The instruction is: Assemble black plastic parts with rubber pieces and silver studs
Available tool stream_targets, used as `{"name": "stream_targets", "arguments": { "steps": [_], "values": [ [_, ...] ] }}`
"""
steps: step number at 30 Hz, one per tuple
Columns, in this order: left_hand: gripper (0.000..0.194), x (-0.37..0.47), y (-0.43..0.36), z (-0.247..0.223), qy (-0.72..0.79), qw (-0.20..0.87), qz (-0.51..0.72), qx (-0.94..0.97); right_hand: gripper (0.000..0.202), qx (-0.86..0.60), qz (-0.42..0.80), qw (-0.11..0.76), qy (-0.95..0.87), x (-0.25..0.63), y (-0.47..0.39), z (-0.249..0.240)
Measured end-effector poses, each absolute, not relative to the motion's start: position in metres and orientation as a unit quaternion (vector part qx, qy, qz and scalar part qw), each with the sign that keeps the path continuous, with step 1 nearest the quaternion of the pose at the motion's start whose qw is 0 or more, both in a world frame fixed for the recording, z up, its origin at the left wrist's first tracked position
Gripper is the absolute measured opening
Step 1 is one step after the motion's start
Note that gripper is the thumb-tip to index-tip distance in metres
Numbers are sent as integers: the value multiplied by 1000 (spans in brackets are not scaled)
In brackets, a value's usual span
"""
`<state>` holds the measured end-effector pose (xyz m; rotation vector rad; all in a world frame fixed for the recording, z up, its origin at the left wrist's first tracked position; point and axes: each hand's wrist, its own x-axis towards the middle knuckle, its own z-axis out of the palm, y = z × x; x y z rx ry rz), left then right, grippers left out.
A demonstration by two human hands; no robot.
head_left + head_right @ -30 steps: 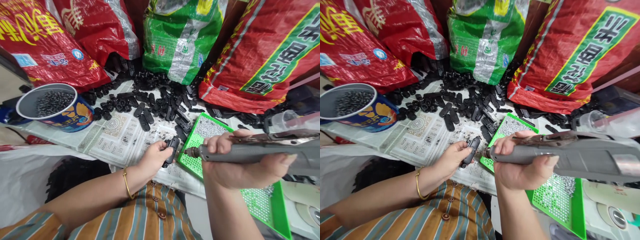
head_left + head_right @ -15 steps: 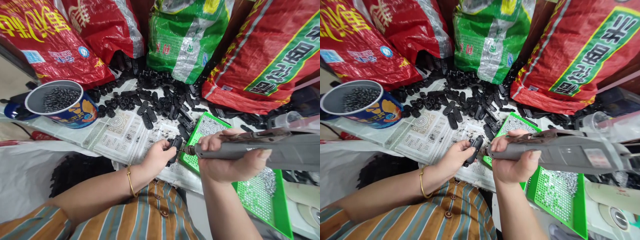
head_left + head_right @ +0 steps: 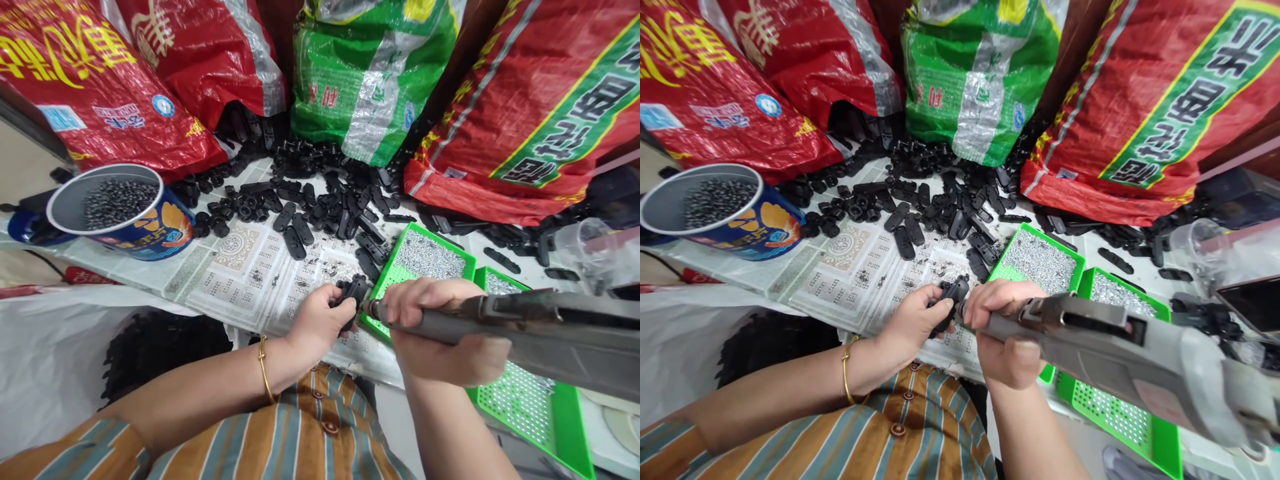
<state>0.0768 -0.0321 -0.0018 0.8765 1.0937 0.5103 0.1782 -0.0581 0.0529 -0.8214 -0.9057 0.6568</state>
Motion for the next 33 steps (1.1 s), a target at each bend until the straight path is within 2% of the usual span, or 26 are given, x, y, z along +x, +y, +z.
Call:
{"name": "stream_targets", "arguments": {
  "steps": [6,10,13,17,23,33],
  "values": [
    [11,76,-27,-1,474,761,237,373,33,-390,298,761,-423,185,-66,60],
    [14,68,-16,1,428,823,208,311,43,-406,204,790,-412,208,-69,69],
    [21,60,-10,4,402,867,164,244,45,-430,189,795,-383,221,-65,62],
    [35,56,-9,7,396,873,150,242,43,-468,207,787,-345,225,-59,39],
    [21,60,-10,5,428,840,168,289,39,-489,190,788,-322,226,-60,25],
    [18,63,-14,8,436,838,173,278,42,-506,184,787,-301,226,-57,18]
  ]
}}
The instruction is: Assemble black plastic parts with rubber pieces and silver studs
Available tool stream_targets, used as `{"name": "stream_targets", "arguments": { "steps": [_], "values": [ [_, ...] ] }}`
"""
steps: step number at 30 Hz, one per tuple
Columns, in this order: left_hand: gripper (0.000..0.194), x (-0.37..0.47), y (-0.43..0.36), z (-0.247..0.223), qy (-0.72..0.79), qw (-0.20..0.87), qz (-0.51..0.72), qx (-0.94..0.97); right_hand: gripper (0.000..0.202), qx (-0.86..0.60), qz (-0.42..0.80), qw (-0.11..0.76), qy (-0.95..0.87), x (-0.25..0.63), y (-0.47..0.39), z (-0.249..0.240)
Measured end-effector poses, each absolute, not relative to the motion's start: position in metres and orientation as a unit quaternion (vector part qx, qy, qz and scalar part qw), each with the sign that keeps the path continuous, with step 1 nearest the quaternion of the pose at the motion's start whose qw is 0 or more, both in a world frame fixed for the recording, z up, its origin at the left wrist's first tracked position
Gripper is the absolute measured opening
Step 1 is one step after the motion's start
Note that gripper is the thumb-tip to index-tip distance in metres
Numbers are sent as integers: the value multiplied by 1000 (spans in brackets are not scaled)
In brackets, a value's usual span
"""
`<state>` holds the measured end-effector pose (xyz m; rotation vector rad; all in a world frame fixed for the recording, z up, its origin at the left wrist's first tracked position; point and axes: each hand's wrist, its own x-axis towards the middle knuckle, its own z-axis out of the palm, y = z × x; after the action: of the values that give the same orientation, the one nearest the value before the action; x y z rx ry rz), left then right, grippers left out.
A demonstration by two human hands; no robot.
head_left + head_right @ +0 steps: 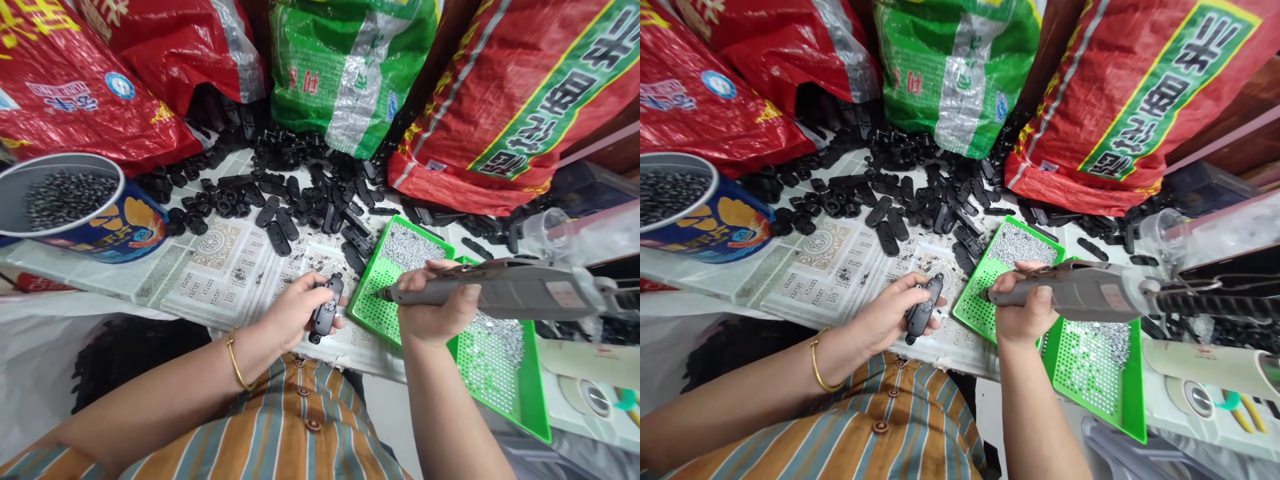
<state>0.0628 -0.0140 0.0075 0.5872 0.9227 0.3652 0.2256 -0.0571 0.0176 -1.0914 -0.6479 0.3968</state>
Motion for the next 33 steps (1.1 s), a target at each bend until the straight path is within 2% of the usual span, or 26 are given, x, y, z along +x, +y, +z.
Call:
{"name": "stream_targets", "arguments": {
  "steps": [7,17,33],
  "values": [
    [18,65,-17,3,425,829,198,306,40,-494,181,788,-319,232,-59,18],
    [18,70,-24,-6,418,827,191,323,42,-424,223,803,-355,206,-58,65],
    [18,72,-25,-1,425,824,194,321,40,-421,281,780,-367,192,-50,62]
  ]
}}
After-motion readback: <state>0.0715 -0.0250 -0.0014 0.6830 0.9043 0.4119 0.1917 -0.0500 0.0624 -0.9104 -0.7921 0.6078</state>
